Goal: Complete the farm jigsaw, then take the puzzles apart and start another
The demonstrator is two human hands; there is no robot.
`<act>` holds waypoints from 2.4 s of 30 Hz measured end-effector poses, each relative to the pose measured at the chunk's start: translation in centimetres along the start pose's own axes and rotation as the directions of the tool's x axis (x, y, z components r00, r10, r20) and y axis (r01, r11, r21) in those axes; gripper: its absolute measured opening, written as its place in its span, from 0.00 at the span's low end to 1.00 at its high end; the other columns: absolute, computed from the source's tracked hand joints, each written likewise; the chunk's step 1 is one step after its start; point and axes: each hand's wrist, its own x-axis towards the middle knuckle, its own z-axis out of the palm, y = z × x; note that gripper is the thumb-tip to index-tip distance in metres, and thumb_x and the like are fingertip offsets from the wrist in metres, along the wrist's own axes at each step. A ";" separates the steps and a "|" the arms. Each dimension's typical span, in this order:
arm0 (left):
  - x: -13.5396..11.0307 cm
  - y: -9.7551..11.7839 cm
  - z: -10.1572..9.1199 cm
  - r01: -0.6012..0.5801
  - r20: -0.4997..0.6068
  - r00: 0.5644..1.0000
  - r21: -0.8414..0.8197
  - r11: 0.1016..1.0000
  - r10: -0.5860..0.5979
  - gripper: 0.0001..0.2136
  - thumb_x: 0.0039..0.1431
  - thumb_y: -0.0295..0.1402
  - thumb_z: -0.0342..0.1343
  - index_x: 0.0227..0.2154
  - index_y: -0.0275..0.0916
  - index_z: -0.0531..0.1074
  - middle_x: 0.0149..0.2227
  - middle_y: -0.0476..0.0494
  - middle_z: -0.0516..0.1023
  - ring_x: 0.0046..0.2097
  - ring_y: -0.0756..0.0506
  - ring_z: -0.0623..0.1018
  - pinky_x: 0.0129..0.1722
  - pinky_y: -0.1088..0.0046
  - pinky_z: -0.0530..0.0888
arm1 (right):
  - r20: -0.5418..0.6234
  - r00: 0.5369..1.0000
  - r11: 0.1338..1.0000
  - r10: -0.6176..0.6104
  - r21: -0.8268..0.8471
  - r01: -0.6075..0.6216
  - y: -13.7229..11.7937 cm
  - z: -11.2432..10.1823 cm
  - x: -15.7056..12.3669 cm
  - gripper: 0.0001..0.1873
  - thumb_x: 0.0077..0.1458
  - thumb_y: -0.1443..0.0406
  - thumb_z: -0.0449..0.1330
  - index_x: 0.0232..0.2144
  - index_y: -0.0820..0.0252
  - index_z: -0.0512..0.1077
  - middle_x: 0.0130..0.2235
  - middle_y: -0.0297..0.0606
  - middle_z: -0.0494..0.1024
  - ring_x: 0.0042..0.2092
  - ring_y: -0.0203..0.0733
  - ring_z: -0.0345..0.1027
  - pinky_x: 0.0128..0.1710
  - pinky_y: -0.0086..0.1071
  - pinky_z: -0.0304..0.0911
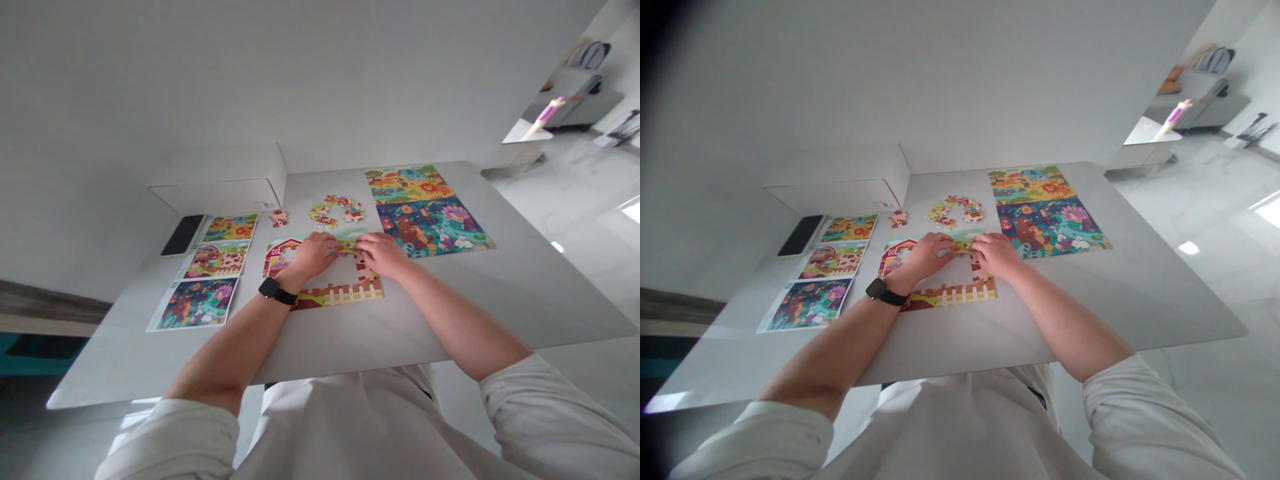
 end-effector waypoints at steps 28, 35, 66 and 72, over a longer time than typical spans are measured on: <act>-0.5 -0.2 -0.2 -0.073 0.042 0.996 0.010 0.997 0.073 0.14 0.70 0.30 0.55 0.49 0.47 0.85 0.52 0.42 0.86 0.53 0.40 0.84 0.59 0.57 0.77 | 0.071 0.989 0.991 -0.128 0.046 0.125 0.0 0.8 0.6 0.26 0.60 0.78 0.55 0.55 0.58 0.81 0.59 0.44 0.82 0.60 0.50 0.73 0.66 0.47 0.63; -0.5 -0.2 -0.4 -0.093 0.069 0.993 0.003 0.996 0.092 0.14 0.71 0.32 0.55 0.49 0.46 0.85 0.55 0.41 0.85 0.55 0.39 0.83 0.62 0.56 0.76 | 0.102 0.990 0.994 -0.099 0.050 0.094 -0.2 0.6 0.5 0.26 0.62 0.77 0.56 0.55 0.54 0.82 0.61 0.42 0.81 0.61 0.50 0.71 0.66 0.48 0.63; -0.2 -3.7 -3.4 0.044 0.052 0.998 -0.027 0.999 -0.043 0.19 0.69 0.35 0.58 0.60 0.42 0.78 0.62 0.39 0.81 0.64 0.40 0.78 0.68 0.59 0.70 | -0.042 0.988 0.976 -0.146 0.156 0.151 0.7 1.5 0.0 0.27 0.61 0.77 0.56 0.53 0.50 0.84 0.58 0.41 0.83 0.60 0.49 0.75 0.65 0.51 0.69; -1.9 -7.5 -6.8 0.366 -0.149 0.910 -0.154 0.918 -0.388 0.20 0.66 0.26 0.47 0.52 0.39 0.82 0.43 0.42 0.87 0.47 0.43 0.84 0.51 0.67 0.77 | -0.168 0.984 0.971 -0.052 0.221 0.089 1.1 1.2 -0.1 0.21 0.63 0.73 0.57 0.51 0.53 0.83 0.52 0.42 0.84 0.54 0.49 0.77 0.61 0.49 0.71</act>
